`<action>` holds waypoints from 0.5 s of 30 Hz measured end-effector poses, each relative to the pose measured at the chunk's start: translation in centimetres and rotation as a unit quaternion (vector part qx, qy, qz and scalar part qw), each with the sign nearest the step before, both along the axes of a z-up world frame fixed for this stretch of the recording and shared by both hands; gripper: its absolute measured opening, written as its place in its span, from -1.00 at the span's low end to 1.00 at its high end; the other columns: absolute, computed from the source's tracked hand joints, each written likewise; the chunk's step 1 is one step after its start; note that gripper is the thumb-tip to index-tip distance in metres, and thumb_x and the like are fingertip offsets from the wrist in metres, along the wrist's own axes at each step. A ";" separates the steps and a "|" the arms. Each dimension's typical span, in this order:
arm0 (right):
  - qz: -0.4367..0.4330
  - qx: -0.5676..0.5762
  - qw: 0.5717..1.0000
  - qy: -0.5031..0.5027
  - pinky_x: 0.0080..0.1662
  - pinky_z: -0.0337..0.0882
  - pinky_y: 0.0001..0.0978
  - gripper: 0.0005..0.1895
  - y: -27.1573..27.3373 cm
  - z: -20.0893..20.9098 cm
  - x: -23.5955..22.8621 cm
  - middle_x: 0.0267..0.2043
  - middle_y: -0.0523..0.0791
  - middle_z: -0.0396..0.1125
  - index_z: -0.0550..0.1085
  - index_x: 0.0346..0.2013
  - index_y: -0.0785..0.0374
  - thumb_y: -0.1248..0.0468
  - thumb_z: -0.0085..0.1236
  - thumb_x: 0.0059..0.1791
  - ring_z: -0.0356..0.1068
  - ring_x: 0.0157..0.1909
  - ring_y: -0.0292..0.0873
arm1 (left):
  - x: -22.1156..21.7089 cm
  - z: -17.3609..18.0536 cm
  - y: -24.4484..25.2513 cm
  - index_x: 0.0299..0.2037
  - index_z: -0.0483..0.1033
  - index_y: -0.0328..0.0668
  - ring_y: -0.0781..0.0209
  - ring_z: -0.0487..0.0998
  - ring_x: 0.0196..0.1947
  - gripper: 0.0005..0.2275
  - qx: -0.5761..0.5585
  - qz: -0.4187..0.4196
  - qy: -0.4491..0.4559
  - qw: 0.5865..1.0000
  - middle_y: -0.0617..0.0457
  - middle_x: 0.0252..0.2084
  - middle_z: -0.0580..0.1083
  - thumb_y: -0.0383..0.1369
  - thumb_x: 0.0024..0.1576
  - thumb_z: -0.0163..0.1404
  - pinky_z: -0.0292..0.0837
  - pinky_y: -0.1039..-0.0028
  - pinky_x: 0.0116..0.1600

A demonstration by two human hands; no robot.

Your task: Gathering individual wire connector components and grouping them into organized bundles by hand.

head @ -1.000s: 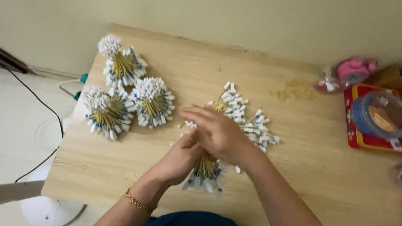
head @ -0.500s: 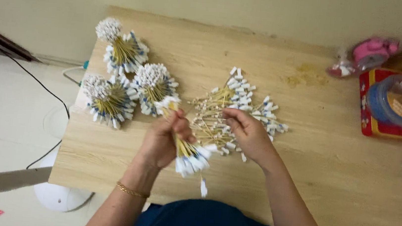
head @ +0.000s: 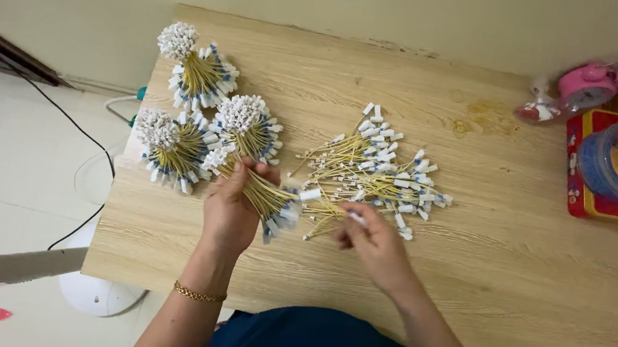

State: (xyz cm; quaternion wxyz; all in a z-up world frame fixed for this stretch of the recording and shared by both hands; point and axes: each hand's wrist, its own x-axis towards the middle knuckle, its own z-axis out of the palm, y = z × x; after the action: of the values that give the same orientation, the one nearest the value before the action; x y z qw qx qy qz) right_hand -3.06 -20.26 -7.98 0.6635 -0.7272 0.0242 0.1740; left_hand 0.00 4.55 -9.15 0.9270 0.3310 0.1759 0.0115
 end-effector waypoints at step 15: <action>0.018 -0.030 0.997 -0.069 -0.23 0.49 -0.37 -0.90 1.0 2.8 -1.7 -0.47 -0.09 0.48 0.60 -0.32 0.30 0.32 0.31 -0.08 0.39 -0.34 -0.26 | -0.4 -1.6 -2.0 -0.01 0.44 0.04 -0.17 0.57 0.18 -0.84 -0.003 -0.018 0.061 0.998 -0.06 0.03 0.60 -0.22 0.38 -0.19 0.50 0.00 0.19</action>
State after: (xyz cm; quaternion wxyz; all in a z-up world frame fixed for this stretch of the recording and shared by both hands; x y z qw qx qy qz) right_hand -4.76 -19.31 -5.17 0.6383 -0.7573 -0.0295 0.1345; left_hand -0.45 2.51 -10.73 0.9158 0.3310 0.2261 -0.0255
